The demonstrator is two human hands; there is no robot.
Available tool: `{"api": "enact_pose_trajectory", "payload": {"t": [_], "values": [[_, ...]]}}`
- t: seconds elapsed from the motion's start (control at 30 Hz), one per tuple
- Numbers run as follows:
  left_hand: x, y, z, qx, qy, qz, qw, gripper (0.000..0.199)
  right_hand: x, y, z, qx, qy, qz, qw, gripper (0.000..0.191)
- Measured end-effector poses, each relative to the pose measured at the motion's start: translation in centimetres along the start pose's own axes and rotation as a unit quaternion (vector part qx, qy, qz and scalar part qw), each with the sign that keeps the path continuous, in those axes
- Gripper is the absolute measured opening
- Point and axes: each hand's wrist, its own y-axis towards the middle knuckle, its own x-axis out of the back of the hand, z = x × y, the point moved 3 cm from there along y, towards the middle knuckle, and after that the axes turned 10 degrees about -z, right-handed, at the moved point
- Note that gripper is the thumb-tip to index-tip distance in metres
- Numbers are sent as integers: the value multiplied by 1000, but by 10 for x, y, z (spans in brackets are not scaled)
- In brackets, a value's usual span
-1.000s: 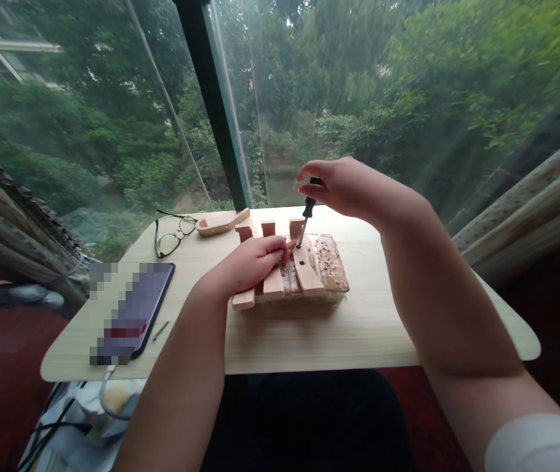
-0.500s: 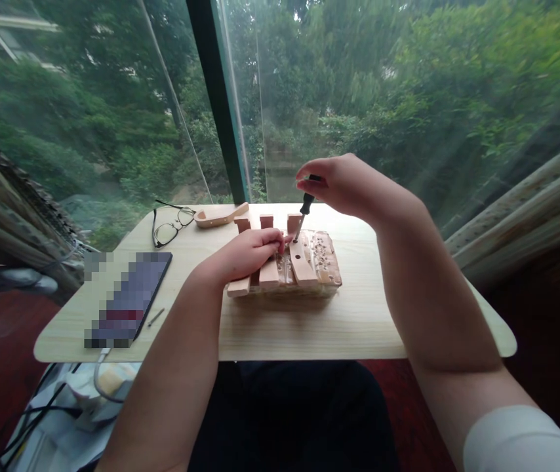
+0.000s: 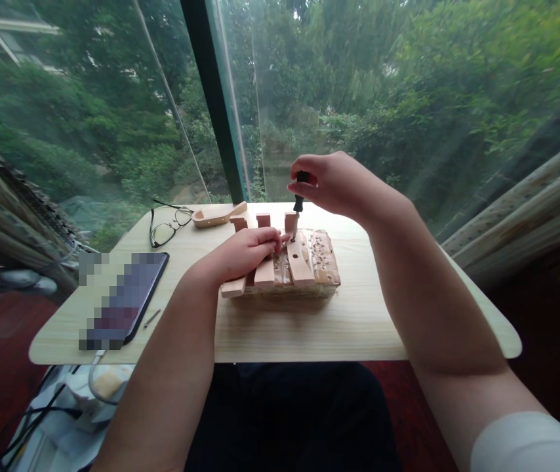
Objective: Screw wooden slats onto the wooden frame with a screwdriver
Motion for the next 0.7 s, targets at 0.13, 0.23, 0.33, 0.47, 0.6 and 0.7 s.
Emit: {"api": "enact_pose_trajectory", "payload": {"t": [0.13,0.23,0.33,0.47,0.6,0.7], "values": [[0,1,0,-14,-13,2,1000,29,11,-4,-3,1,23,53,998,38],[-1,2,1,-16,-14,3,1000,30,19,-5,-7,-11,-11,54,998,42],[-1,2,3,-11,-1,1,1000,30,15,-2,-9,-22,-50,4,999,44],[-1,1,2,-10,9,4,1000,30,3,1,-9,-4,-30,-7,1000,34],[1,0,-3,-14,27,7,1000,28,9,-4,-7,19,-12,60,998,32],[1,0,-5,-16,35,8,999,26,17,-6,-8,6,-47,92,995,37]]}}
